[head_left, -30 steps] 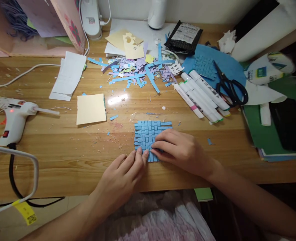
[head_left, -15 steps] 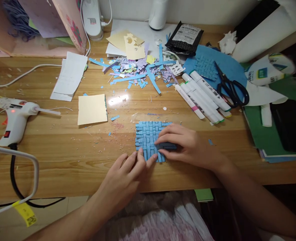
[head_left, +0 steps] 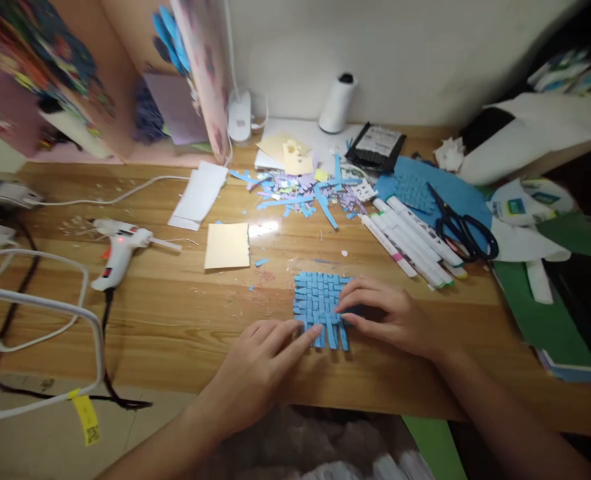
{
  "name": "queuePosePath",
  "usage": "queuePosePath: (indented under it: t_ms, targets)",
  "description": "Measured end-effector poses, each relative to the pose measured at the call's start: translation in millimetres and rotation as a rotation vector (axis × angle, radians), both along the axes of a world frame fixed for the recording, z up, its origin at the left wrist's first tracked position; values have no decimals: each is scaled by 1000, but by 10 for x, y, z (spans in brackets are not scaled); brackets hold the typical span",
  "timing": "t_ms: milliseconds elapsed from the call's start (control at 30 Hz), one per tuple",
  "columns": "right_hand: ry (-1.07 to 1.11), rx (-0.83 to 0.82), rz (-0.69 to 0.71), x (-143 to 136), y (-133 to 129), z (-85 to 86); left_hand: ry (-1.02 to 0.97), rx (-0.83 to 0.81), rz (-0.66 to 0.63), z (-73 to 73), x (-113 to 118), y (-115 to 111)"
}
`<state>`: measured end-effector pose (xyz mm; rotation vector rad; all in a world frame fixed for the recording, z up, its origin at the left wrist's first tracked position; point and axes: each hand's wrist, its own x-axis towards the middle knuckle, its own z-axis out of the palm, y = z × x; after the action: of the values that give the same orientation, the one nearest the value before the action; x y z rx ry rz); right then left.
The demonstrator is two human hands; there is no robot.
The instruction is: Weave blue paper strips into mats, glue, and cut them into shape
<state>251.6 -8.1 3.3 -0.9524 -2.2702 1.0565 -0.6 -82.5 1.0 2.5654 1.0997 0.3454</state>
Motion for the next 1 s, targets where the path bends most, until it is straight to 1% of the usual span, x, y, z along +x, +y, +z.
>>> queuePosePath:
  t_ms: [33,67,100,133,167,200,233,267,300,333,400,500,567,633,700,767,800,833,867,900,933,1000]
  targets:
    - [30,14,-34,5,5,-7,-73,-4,107,9,-78,21]
    - [52,41,-85,11,8,-18,-130,20,256,15,-173,53]
    - [70,81,-132,16,10,-34,-155,63,444,18,-284,95]
    - [79,114,-178,21,10,-53,-137,113,633,19,-410,144]
    - [88,139,-209,25,9,-74,-74,188,809,22,-548,194]
    - [90,150,-237,28,8,-97,34,223,965,28,-693,241]
    - [95,163,-259,30,8,-119,58,262,1069,38,-841,279]
    - [94,168,-274,30,10,-140,65,292,1135,54,-985,304]
    - [92,174,-298,29,16,-160,71,302,1174,75,-1120,318]
    - [99,187,-335,26,27,-176,70,303,1192,100,-1243,320]
    - [116,224,-362,21,61,-198,54,294,1199,159,-1444,306]
    - [156,263,-416,19,127,-198,1,289,1175,264,-1625,277]
    - [184,267,-457,15,144,-171,-51,291,1154,351,-1649,244]
    - [211,247,-487,-17,91,-115,-116,298,1126,449,-1560,168]
    - [234,190,-490,-105,-61,-21,-192,306,1084,541,-1327,40]
    - [247,91,-463,-260,-301,110,-260,315,1045,600,-954,-113]
    - [264,-2,-423,-357,-436,186,-287,304,1010,610,-728,-185]
    - [346,-247,-313,-458,-568,265,-324,286,961,606,-489,-247]
    - [461,-420,-200,-557,-686,341,-413,252,893,588,-247,-297]
    - [571,-524,-163,-645,-785,412,-480,230,817,560,-14,-332]
    - [654,-594,-168,-714,-861,471,-516,217,740,525,201,-355]
    - [753,-627,-307,-777,-947,544,-563,232,618,446,545,-375]
